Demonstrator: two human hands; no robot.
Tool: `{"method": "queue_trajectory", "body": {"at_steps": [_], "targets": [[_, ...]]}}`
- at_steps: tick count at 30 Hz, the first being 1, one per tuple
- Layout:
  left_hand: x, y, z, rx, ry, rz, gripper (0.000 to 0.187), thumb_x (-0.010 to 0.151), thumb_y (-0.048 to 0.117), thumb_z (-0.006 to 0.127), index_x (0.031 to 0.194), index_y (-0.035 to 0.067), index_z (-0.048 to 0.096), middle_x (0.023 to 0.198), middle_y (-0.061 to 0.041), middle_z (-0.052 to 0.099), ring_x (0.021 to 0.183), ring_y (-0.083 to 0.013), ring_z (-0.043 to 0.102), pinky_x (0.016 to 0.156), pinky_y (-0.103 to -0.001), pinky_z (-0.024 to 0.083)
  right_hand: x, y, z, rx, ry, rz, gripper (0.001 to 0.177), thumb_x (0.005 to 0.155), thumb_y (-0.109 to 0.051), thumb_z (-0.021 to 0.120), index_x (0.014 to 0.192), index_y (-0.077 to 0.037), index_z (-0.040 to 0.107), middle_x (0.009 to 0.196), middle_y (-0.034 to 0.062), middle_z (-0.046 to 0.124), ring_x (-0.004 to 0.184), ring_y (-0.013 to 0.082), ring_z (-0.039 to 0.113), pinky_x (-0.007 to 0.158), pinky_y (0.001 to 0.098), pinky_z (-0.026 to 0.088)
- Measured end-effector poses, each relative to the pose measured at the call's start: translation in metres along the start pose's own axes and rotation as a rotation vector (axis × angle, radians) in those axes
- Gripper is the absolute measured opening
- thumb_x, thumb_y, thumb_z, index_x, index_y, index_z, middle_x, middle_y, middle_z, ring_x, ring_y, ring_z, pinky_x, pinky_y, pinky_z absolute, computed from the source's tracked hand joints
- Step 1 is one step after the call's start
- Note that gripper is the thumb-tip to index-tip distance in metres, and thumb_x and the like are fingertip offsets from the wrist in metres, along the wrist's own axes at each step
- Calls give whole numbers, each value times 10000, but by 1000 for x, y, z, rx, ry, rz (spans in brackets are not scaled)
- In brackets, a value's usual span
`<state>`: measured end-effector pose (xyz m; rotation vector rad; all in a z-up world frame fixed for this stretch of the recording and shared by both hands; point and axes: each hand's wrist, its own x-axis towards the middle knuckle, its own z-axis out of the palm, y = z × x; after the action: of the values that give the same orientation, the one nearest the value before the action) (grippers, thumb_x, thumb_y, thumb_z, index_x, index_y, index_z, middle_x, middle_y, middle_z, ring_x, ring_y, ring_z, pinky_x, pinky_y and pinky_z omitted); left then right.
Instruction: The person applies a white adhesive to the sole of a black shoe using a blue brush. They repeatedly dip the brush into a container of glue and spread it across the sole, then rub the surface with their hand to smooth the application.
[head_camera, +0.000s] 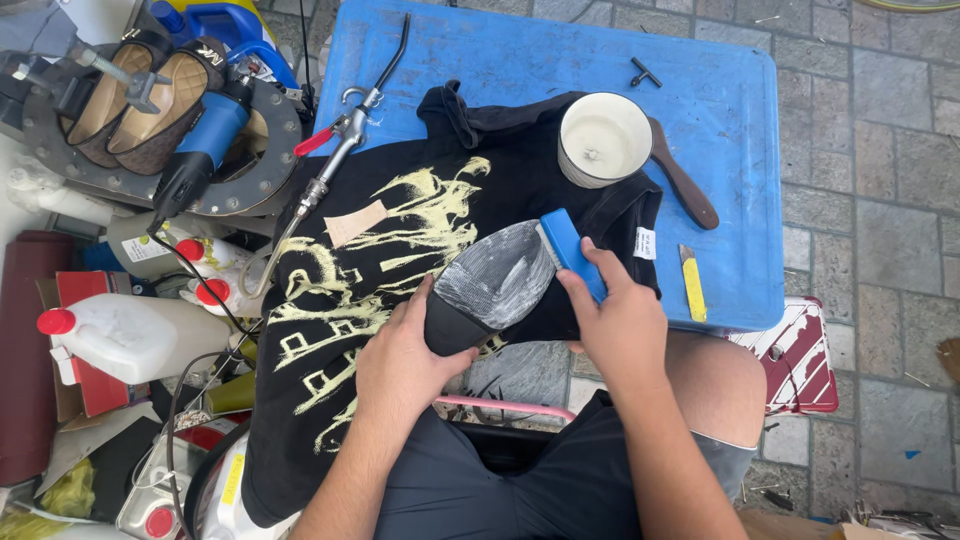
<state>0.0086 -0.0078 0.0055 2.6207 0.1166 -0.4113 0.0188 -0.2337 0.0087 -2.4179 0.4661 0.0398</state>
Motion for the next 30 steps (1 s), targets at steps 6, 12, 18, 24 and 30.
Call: {"method": "queue_trajectory", "body": {"at_steps": [6,12,18,24,30], "targets": [[0,1,-1,0,12,9,1140,561,489,916,1533,165,416,1157,-119,697,983,-280,733,783,-405,607,-44,-17,1,-105,70,-360,485,891,-415,732,1304,-164,695,713,168,720,614,336,716,555,429,540],[-2,-3,2,-11,9,5,1112,579,478,910,1518,151,412,1168,-125,693,991,-279,732,798,-406,604,-16,13,-8,-124,21,-128,485,869,-461,752,1284,-214,715,720,178,725,634,333,728,593,423,552],[0,-2,2,-9,-15,-16,1135,574,478,915,1532,150,402,1194,-131,684,1027,-279,723,816,-405,600,9,14,0,-44,92,-155,445,907,-453,742,1270,-196,720,780,161,738,618,330,719,589,434,540],[-1,-1,2,-15,0,-8,1153,568,482,913,1540,139,395,1192,-136,686,1009,-284,728,802,-409,602,-28,-7,0,-118,73,-230,461,901,-449,744,1289,-202,712,717,176,716,634,339,726,585,422,542],[0,-3,4,-13,10,12,1125,585,485,912,1521,124,402,1176,-145,692,1000,-294,730,801,-411,602,-20,18,-11,-1,-6,-140,475,852,-441,753,1260,-202,712,697,159,720,636,289,763,567,386,558]]}}
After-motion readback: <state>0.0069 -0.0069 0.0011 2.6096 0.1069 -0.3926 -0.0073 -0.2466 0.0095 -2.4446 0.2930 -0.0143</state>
